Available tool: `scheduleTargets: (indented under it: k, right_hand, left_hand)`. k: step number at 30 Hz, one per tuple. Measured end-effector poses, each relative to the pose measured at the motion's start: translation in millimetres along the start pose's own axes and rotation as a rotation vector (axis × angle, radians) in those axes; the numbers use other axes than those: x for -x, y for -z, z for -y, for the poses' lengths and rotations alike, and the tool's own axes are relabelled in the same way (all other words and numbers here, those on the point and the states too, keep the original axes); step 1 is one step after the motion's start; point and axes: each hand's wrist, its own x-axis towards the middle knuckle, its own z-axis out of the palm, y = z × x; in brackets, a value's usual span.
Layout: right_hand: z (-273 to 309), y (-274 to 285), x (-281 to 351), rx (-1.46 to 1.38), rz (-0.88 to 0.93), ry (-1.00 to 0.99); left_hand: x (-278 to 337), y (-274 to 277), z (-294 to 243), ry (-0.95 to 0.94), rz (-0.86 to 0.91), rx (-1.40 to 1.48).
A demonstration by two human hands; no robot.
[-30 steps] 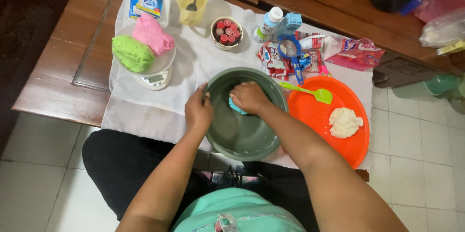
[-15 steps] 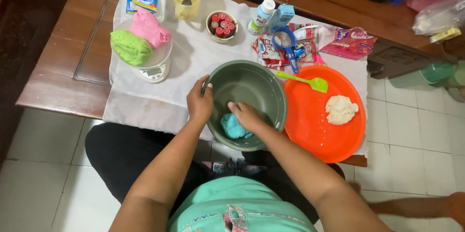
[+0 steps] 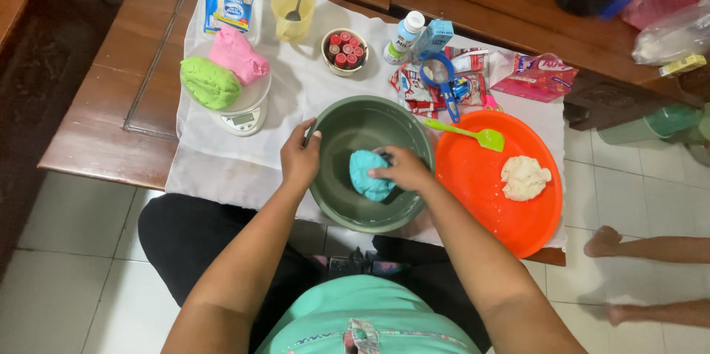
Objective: Kneading and mixing colored dough in a bowl and transferring it to a plate
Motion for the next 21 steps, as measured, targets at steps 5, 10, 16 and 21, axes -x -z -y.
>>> scheduleTargets:
  k: [5, 10, 16, 21]
  right_hand:
    - [-4, 25, -28, -0.018, -0.189, -0.009]
    - [-3, -1, -38, 0.234, -0.198, -0.096]
    - [-23, -26, -41, 0.084, -0.164, -0.099]
    - [23, -22, -19, -0.541, -0.205, -0.165]
  left_hand:
    - [1, -2, 1, 0.023, -0.011, 0.036]
    - [2, -1, 2, 0.014, -0.022, 0.034]
    - [0, 8, 6, 0.052, -0.017, 0.036]
    - [-3, 14, 7, 0.096, -0.023, 0.089]
